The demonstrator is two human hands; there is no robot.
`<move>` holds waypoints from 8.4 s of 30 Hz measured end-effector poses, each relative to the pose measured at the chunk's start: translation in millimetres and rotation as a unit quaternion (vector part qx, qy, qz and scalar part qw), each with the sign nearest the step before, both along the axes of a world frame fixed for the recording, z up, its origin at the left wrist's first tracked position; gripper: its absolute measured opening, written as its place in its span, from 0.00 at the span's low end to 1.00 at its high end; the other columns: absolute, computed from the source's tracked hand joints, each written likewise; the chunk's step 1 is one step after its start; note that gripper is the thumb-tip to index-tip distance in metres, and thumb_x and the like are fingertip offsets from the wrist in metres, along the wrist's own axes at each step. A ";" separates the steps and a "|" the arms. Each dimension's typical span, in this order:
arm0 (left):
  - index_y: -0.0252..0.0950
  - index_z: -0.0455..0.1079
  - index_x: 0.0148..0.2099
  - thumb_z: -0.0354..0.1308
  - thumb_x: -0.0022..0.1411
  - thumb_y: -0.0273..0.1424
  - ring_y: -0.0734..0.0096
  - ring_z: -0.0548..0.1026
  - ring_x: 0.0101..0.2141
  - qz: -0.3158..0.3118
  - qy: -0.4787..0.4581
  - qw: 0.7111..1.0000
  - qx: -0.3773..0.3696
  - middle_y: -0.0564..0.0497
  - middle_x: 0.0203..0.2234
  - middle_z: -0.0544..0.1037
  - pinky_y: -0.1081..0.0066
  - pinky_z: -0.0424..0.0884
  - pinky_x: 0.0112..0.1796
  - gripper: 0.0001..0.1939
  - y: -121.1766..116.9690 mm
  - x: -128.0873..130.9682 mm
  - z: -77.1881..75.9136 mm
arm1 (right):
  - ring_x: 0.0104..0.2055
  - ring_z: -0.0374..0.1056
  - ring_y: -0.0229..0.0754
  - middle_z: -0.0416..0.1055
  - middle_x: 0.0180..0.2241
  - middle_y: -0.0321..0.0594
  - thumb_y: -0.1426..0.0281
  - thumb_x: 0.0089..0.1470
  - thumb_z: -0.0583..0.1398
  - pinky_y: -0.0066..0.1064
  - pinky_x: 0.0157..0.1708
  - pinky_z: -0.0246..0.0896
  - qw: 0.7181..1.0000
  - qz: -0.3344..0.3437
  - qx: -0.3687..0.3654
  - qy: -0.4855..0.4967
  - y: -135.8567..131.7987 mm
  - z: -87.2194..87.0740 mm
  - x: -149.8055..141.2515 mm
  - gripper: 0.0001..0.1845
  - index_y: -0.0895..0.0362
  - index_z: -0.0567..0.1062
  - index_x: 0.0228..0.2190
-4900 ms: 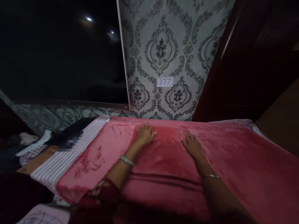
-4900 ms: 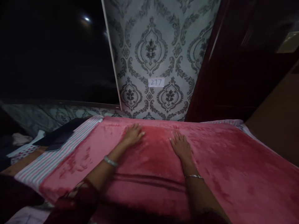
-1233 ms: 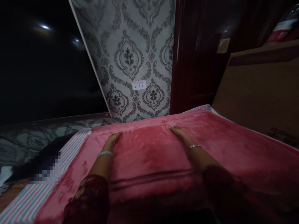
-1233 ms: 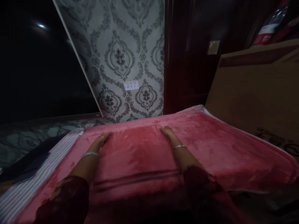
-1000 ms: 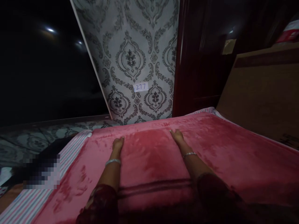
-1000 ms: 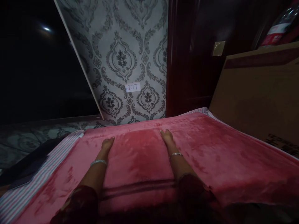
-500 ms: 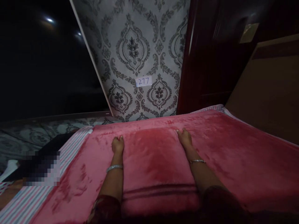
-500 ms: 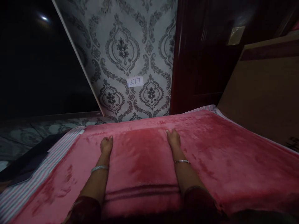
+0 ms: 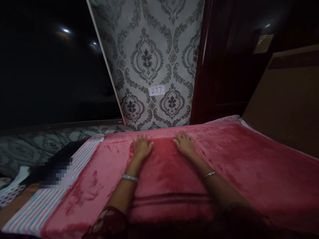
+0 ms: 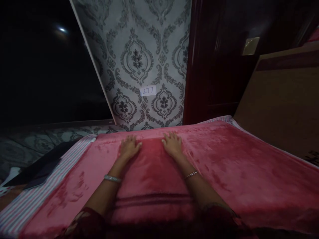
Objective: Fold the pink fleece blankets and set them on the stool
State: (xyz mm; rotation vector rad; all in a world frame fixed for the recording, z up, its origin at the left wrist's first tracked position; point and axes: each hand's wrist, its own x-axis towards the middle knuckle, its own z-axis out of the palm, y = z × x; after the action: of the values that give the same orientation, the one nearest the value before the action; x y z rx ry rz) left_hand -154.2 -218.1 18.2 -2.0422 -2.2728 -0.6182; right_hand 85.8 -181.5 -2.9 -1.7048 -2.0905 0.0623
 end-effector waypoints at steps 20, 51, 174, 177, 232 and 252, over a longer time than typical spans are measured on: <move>0.43 0.52 0.71 0.41 0.68 0.51 0.46 0.49 0.68 -0.111 0.083 0.987 -0.085 0.45 0.69 0.52 0.40 0.41 0.64 0.34 -15.4 31.4 -41.2 | 0.69 0.47 0.54 0.53 0.68 0.43 0.61 0.66 0.47 0.57 0.64 0.38 0.992 0.077 -0.025 -0.094 -16.6 -34.5 -21.5 0.27 0.49 0.60 0.65; 0.47 0.55 0.69 0.46 0.71 0.41 0.50 0.51 0.67 -0.198 0.125 0.972 0.005 0.47 0.68 0.57 0.39 0.50 0.62 0.27 -166.3 34.2 -69.9 | 0.70 0.44 0.55 0.51 0.68 0.38 0.57 0.66 0.50 0.58 0.64 0.43 0.982 0.143 0.045 -0.111 -165.8 -67.7 7.2 0.28 0.46 0.60 0.65; 0.40 0.53 0.70 0.46 0.70 0.41 0.57 0.49 0.68 -0.312 0.098 0.942 -0.077 0.43 0.69 0.54 0.45 0.42 0.65 0.30 -71.6 80.2 -23.9 | 0.56 0.69 0.47 0.73 0.54 0.43 0.59 0.66 0.48 0.42 0.58 0.60 0.900 0.366 -0.087 0.221 -116.5 -7.9 39.6 0.25 0.53 0.74 0.56; 0.37 0.50 0.71 0.49 0.68 0.44 0.50 0.48 0.68 -0.355 0.088 0.928 -0.070 0.39 0.69 0.51 0.41 0.43 0.64 0.34 -100.3 108.0 -39.1 | 0.60 0.64 0.48 0.70 0.58 0.45 0.64 0.64 0.48 0.44 0.62 0.56 0.955 0.229 -0.012 0.187 -66.1 0.8 49.1 0.26 0.55 0.71 0.58; 0.51 0.56 0.69 0.48 0.68 0.46 0.42 0.47 0.68 -0.201 0.067 0.977 0.008 0.46 0.69 0.53 0.33 0.43 0.62 0.29 -132.9 70.4 -80.0 | 0.66 0.53 0.55 0.58 0.65 0.51 0.56 0.67 0.43 0.53 0.61 0.45 0.990 0.048 -0.093 -0.089 46.3 -21.0 5.1 0.30 0.56 0.64 0.63; 0.39 0.73 0.55 0.48 0.68 0.37 0.54 0.71 0.55 -0.234 0.014 0.971 0.037 0.42 0.53 0.75 0.51 0.64 0.56 0.19 -156.9 72.5 -52.5 | 0.72 0.35 0.52 0.41 0.71 0.40 0.53 0.65 0.48 0.59 0.66 0.32 0.959 0.242 -0.109 -0.103 -35.7 -7.8 -56.6 0.32 0.45 0.52 0.67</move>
State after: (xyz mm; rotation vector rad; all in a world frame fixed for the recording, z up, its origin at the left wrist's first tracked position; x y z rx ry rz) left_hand -81.8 -375.0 -34.3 -2.5431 -1.7202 -0.6690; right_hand 29.1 -217.2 -10.7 -1.3141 -2.7063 0.2830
